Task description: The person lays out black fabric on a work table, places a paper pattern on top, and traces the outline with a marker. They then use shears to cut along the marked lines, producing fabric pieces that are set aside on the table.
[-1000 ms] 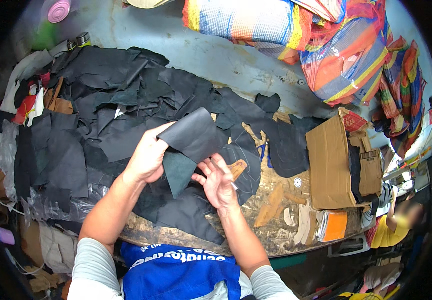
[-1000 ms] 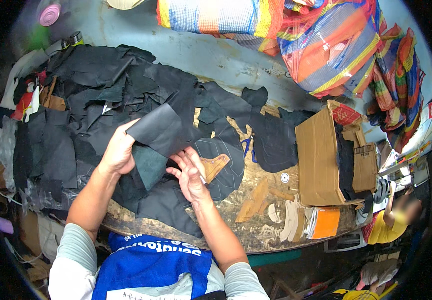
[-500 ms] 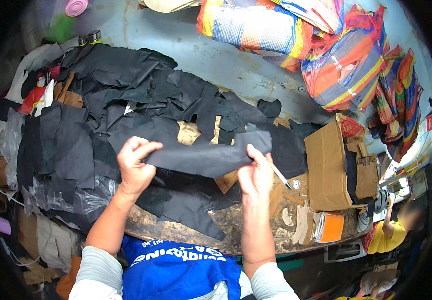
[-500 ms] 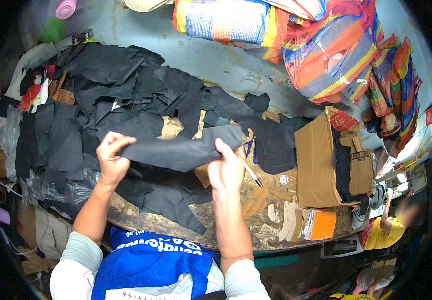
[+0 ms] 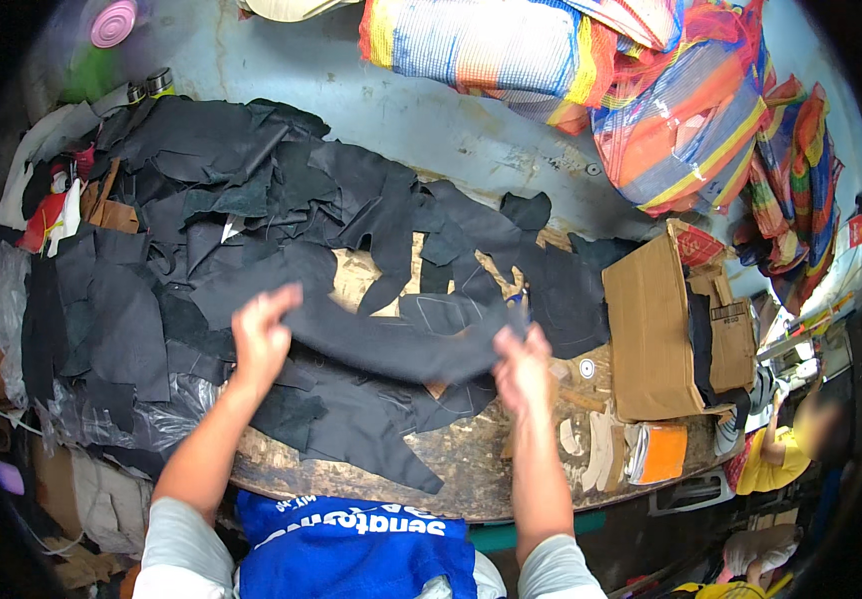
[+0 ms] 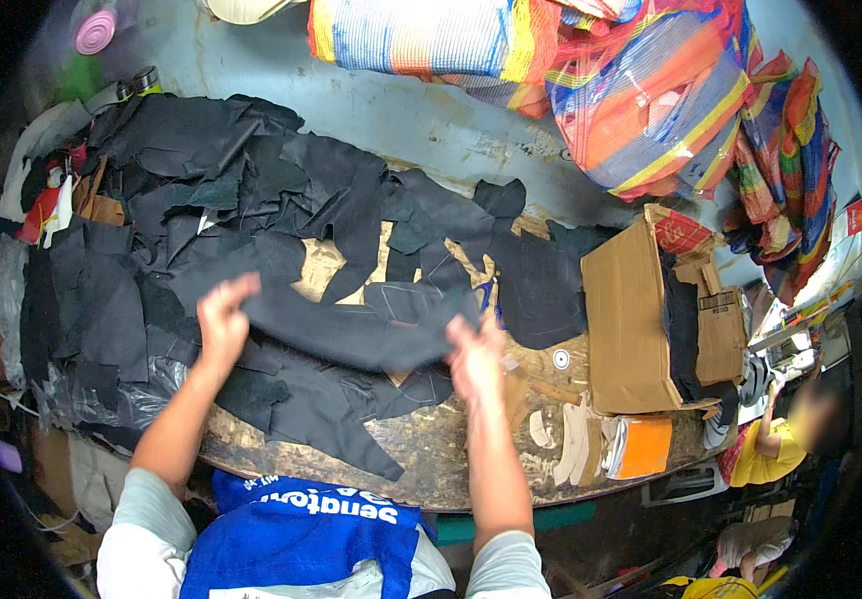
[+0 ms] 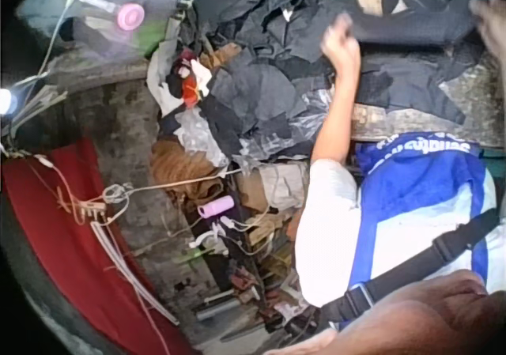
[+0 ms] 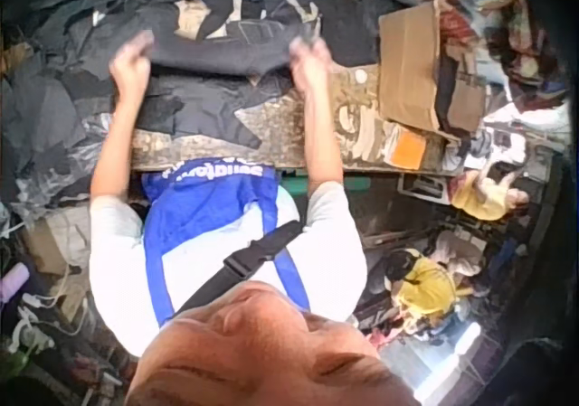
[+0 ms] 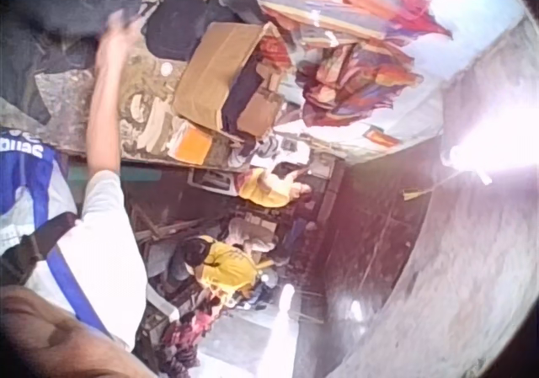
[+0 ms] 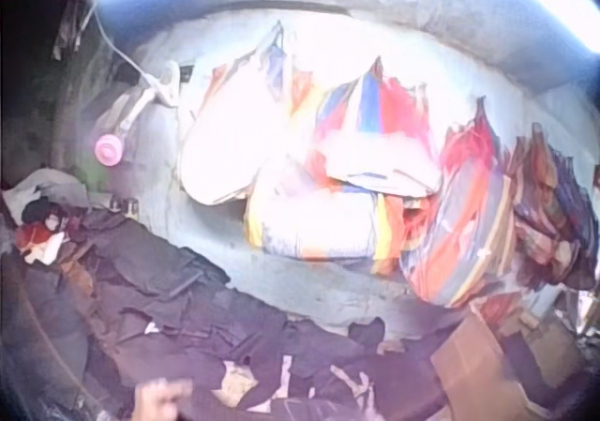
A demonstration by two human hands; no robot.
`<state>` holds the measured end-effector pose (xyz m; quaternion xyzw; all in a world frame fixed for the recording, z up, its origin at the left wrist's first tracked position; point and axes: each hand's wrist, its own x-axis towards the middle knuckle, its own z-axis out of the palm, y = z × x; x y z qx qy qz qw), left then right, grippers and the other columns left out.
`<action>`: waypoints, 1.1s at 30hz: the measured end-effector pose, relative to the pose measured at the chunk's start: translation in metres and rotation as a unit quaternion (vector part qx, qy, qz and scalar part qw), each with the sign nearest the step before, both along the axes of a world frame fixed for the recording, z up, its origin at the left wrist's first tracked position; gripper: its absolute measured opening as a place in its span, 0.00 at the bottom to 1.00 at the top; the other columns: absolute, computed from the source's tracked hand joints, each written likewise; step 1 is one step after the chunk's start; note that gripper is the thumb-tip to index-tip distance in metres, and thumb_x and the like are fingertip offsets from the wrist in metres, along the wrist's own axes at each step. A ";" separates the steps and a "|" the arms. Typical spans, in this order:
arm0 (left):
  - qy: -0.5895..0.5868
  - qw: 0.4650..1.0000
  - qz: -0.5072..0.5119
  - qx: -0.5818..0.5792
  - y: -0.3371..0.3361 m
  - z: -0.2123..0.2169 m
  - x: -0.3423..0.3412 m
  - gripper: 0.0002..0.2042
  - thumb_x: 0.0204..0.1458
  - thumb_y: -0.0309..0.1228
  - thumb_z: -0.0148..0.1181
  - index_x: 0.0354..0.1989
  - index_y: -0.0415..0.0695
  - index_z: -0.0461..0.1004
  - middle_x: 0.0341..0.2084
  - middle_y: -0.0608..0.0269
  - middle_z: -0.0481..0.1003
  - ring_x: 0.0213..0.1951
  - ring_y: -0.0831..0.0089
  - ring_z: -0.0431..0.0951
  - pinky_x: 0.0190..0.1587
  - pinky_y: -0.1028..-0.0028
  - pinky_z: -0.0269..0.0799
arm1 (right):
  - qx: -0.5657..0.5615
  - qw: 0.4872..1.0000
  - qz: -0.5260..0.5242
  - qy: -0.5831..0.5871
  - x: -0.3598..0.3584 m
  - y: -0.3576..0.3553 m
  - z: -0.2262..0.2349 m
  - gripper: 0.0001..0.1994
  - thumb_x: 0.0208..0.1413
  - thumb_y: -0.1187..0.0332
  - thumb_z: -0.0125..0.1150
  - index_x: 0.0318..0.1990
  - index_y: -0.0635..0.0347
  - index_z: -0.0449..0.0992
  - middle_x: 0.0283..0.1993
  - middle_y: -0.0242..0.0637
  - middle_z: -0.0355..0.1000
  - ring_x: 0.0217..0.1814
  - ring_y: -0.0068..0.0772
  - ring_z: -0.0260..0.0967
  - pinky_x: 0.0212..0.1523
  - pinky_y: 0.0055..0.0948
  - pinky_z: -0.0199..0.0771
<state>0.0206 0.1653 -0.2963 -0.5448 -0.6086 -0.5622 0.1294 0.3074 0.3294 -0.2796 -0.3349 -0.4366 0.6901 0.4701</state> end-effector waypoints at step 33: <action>-0.350 0.896 -0.271 0.028 0.026 0.076 0.039 0.18 0.49 0.26 0.56 0.51 0.41 0.71 0.53 0.53 0.68 0.54 0.64 0.68 0.56 0.66 0.63 | 0.015 0.980 0.141 0.138 -0.080 -0.082 0.034 0.11 0.52 0.78 0.59 0.43 0.65 0.68 0.42 0.36 0.71 0.42 0.21 0.69 0.47 0.23 0.68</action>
